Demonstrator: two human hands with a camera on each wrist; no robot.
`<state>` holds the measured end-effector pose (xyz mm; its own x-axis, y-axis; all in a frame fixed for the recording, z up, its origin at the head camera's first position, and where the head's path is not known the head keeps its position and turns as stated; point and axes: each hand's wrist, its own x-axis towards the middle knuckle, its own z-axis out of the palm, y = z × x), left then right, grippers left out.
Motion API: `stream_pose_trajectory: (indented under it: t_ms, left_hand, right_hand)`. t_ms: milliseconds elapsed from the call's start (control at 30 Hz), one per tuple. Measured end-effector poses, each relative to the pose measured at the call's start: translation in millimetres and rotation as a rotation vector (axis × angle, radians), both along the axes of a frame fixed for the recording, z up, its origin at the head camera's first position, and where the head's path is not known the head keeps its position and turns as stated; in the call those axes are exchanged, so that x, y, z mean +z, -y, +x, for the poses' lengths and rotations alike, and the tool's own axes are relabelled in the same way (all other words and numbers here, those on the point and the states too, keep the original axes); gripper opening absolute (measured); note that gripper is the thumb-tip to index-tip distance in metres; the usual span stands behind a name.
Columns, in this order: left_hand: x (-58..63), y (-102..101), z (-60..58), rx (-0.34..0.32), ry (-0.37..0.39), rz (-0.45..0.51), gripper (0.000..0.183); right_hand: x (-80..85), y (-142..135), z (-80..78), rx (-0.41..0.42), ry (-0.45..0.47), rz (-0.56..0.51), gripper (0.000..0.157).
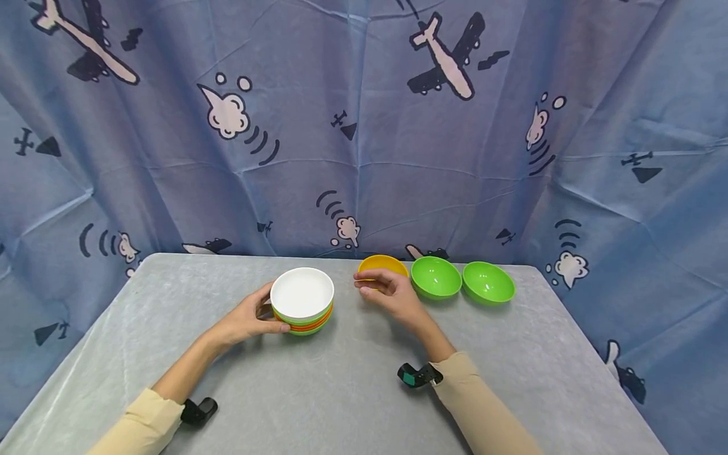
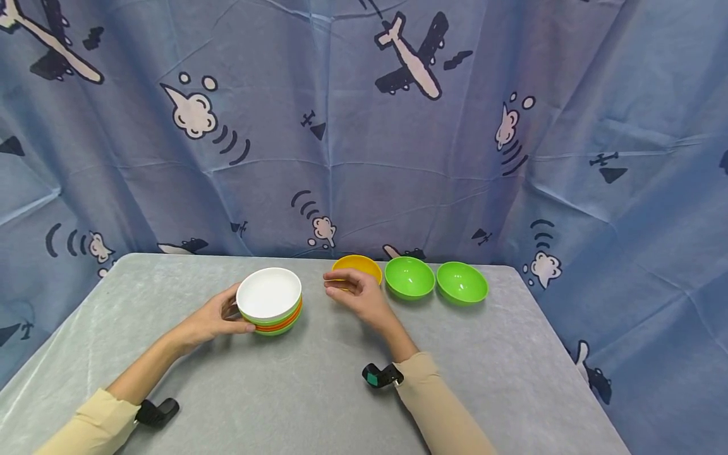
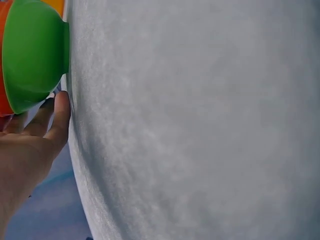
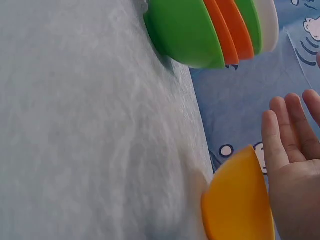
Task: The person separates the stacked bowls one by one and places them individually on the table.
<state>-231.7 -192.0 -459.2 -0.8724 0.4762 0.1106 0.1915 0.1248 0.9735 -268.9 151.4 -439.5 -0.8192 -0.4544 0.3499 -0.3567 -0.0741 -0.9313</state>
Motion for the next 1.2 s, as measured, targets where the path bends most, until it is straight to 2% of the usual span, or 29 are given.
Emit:
stream_pose_trajectory:
  t_ms: [133,333,467,633,967,1200]
  left_hand:
    - [-0.3,-1,1.3,0.002,0.012,0.002,0.095]
    - [-1.1,0,3.1,0.014,0.029,0.003,0.093]
    - [-1.1,0,4.1,0.013,0.031,0.004,0.092]
    - [-1.2,-1,5.0,0.003,0.038,0.005,0.090]
    - [-0.6,-2,4.4,-0.019,0.055,-0.021,0.090]
    - [2.7,-2,4.2,-0.035,0.077,-0.024,0.092]
  right_hand:
    - [-0.9,10,0.9,0.042,-0.005,-0.013,0.041]
    - [-3.7,30,1.6,0.129,0.010,-0.049,0.065]
    - [-5.9,42,0.7,0.161,0.004,-0.040,0.081]
    - [-7.3,55,0.0,0.209,0.013,-0.014,0.091]
    - [-9.9,70,-0.8,0.183,0.043,0.076,0.099]
    - [-8.8,74,0.5,0.152,0.048,0.086,0.090]
